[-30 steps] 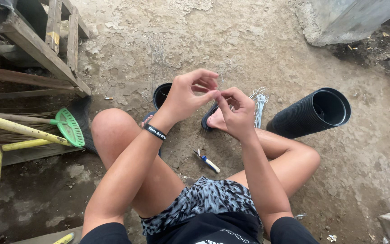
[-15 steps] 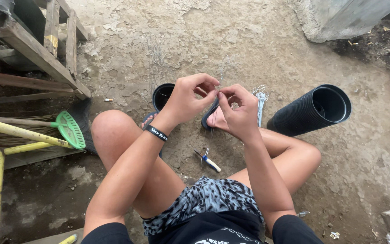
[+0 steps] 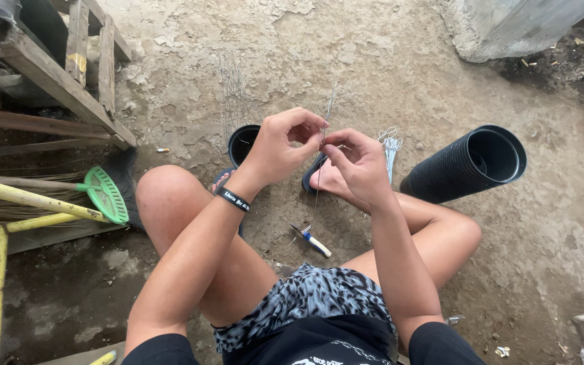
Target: The person sits on the ground and uses pliers to cut and bend metal wires into hooks. They then thread the hooks through holes in black plastic pots and secure them by bending the wire ends.
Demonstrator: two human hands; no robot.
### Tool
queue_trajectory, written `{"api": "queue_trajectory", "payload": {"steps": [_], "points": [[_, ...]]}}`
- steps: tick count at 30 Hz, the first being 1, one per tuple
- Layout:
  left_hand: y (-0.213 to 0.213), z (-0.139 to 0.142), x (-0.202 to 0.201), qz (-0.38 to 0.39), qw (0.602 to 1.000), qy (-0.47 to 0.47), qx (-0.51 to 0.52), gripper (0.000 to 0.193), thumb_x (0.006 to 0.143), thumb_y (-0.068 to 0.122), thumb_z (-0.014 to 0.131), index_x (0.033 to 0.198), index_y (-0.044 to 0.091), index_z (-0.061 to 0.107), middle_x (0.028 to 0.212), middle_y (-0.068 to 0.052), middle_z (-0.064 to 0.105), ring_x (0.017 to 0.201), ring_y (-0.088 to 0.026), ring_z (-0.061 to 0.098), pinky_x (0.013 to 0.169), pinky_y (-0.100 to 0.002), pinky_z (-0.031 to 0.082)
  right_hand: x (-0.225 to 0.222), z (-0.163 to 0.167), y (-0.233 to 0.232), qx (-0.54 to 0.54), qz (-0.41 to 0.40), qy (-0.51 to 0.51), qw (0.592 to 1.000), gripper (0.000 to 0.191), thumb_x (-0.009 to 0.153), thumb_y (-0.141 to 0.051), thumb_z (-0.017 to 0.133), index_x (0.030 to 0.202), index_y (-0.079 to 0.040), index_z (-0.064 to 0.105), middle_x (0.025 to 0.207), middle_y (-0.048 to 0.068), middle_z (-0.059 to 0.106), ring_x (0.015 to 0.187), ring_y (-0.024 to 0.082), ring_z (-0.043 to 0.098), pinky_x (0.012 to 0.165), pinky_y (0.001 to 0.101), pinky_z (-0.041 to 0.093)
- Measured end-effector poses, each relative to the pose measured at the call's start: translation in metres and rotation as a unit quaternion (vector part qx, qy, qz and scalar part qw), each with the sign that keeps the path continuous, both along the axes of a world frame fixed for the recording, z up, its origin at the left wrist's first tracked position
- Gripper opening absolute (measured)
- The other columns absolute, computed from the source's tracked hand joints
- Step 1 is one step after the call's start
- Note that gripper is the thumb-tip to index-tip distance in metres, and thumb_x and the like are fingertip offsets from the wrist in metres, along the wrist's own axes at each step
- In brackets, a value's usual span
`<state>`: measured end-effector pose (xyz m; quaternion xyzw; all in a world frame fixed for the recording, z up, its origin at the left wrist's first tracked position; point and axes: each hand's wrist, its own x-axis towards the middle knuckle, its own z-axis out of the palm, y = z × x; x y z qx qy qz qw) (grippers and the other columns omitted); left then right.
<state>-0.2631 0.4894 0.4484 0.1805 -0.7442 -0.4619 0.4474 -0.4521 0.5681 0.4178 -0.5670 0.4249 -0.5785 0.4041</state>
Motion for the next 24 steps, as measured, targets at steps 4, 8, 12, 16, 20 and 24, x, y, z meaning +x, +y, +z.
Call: {"api": "queue_trajectory", "payload": {"steps": [4, 8, 12, 16, 20, 24], "points": [[-0.002, -0.003, 0.001, -0.008, 1.000, 0.008, 0.012, 0.015, 0.095, 0.002, 0.070, 0.109, -0.001, 0.071, 0.099, -0.006, 0.073, 0.090, -0.009, 0.073, 0.078, -0.024, 0.062, -0.008, -0.013, -0.009, 0.008, 0.029, -0.032, 0.999, 0.015, 0.099, 0.002, 0.068, 0.113, 0.003, 0.066, 0.108, 0.006, 0.070, 0.104, 0.011, 0.066, 0.092, 0.0258, 0.054], [-0.003, -0.004, 0.001, 0.004, 1.000, -0.004, -0.003, 0.016, 0.094, 0.003, 0.072, 0.110, 0.000, 0.071, 0.095, -0.006, 0.072, 0.085, -0.007, 0.069, 0.072, -0.023, 0.059, -0.015, -0.023, -0.016, -0.017, 0.040, -0.030, 0.999, 0.014, 0.100, 0.003, 0.067, 0.114, 0.002, 0.065, 0.108, 0.005, 0.068, 0.106, 0.011, 0.064, 0.094, 0.0264, 0.052], [-0.003, -0.003, 0.001, 0.021, 0.999, -0.018, -0.023, 0.017, 0.093, 0.004, 0.071, 0.110, 0.002, 0.072, 0.092, -0.004, 0.074, 0.082, -0.005, 0.070, 0.070, -0.022, 0.059, -0.018, -0.026, -0.017, -0.048, 0.042, -0.020, 0.998, 0.012, 0.101, 0.005, 0.065, 0.113, 0.002, 0.065, 0.108, 0.003, 0.065, 0.106, 0.010, 0.062, 0.095, 0.0260, 0.051], [-0.001, -0.001, 0.001, 0.039, 0.998, -0.034, -0.028, 0.019, 0.092, 0.005, 0.072, 0.111, 0.003, 0.072, 0.087, -0.003, 0.074, 0.076, -0.005, 0.066, 0.066, -0.022, 0.056, -0.011, -0.021, -0.014, -0.069, -0.009, 0.019, 0.997, 0.010, 0.103, 0.006, 0.062, 0.113, 0.001, 0.063, 0.107, 0.002, 0.060, 0.101, 0.009, 0.059, 0.092, 0.0250, 0.050], [-0.001, 0.001, 0.001, 0.039, 0.998, -0.041, -0.024, 0.022, 0.091, 0.006, 0.072, 0.113, 0.004, 0.072, 0.086, -0.002, 0.073, 0.073, -0.005, 0.064, 0.064, -0.022, 0.054, -0.002, -0.011, -0.011, -0.134, -0.106, 0.152, 0.973, 0.010, 0.101, 0.008, 0.063, 0.108, 0.001, 0.062, 0.107, 0.007, 0.061, 0.099, 0.013, 0.063, 0.087, 0.0264, 0.054], [-0.002, -0.001, 0.002, 0.037, 0.998, -0.042, -0.011, 0.022, 0.091, 0.006, 0.071, 0.113, 0.004, 0.072, 0.086, -0.002, 0.073, 0.073, -0.004, 0.064, 0.064, -0.022, 0.054, 0.003, 0.000, -0.005, -0.157, -0.148, 0.192, 0.957, 0.008, 0.101, 0.008, 0.063, 0.107, 0.002, 0.062, 0.106, 0.009, 0.062, 0.096, 0.015, 0.065, 0.082, 0.0262, 0.056]]}}
